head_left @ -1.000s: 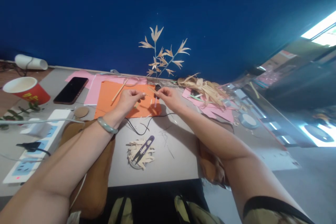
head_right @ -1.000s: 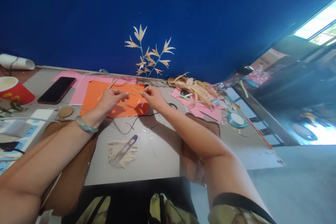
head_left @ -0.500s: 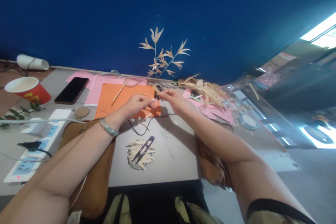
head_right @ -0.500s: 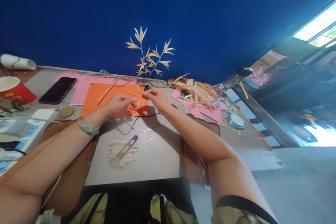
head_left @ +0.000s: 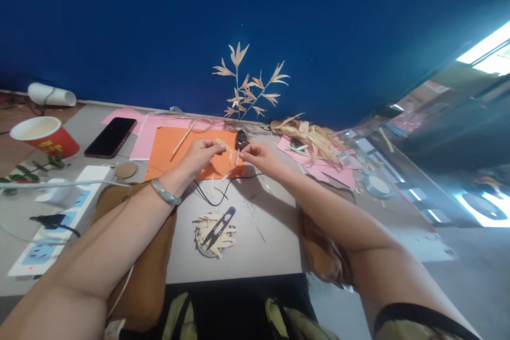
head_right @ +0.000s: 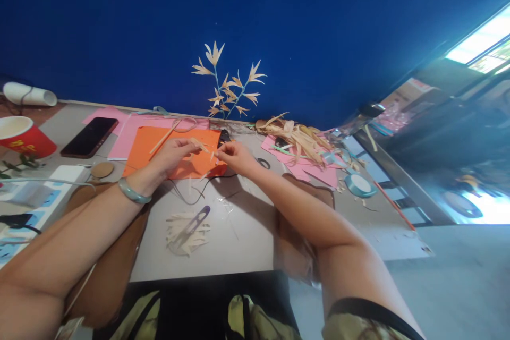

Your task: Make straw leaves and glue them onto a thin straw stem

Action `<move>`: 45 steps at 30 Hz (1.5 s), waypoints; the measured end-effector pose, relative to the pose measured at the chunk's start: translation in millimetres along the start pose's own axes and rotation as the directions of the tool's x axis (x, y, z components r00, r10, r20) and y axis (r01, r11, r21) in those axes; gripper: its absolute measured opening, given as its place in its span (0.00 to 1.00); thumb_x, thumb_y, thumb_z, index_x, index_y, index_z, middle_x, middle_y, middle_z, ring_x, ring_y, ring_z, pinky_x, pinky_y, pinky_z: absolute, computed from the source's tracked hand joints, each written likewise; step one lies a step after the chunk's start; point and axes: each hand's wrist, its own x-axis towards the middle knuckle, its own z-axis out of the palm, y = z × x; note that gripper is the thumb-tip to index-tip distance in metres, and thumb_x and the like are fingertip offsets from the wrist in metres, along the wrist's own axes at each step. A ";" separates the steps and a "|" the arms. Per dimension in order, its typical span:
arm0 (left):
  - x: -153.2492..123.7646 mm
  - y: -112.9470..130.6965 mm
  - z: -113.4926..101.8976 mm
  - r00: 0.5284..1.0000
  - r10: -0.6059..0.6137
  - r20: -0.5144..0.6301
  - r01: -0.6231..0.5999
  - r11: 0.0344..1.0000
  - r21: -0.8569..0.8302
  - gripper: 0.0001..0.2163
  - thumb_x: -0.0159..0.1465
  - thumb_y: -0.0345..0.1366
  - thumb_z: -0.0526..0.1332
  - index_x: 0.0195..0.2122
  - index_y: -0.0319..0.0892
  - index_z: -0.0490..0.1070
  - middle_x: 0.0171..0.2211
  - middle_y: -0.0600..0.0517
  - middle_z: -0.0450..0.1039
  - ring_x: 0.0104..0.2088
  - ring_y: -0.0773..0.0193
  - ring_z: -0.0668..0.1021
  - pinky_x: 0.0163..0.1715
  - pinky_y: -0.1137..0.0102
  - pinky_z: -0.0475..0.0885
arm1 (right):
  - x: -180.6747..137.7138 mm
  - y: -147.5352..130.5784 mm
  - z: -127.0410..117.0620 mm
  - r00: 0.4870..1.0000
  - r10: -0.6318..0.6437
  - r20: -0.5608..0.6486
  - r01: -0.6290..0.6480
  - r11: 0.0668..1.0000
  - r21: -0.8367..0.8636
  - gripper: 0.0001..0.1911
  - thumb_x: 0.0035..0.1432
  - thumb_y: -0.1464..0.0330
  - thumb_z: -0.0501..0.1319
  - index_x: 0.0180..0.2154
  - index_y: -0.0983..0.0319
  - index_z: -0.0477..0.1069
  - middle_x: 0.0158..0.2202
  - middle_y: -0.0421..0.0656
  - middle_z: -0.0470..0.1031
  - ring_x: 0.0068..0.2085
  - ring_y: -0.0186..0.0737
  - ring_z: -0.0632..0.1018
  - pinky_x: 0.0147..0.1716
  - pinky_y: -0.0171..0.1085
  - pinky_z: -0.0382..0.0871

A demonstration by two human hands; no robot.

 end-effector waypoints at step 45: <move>2.2 -1.5 -1.4 0.996 -0.043 -0.074 0.035 0.994 -0.101 0.07 0.46 0.39 0.67 0.22 0.41 0.75 0.23 0.50 0.75 0.28 0.65 0.74 0.27 0.72 0.62 | -58.5 24.8 -121.6 0.948 0.234 -0.215 -0.303 0.453 -0.838 0.11 0.49 0.59 0.62 0.25 0.61 0.70 0.26 0.44 0.73 0.28 0.39 0.71 0.27 0.36 0.55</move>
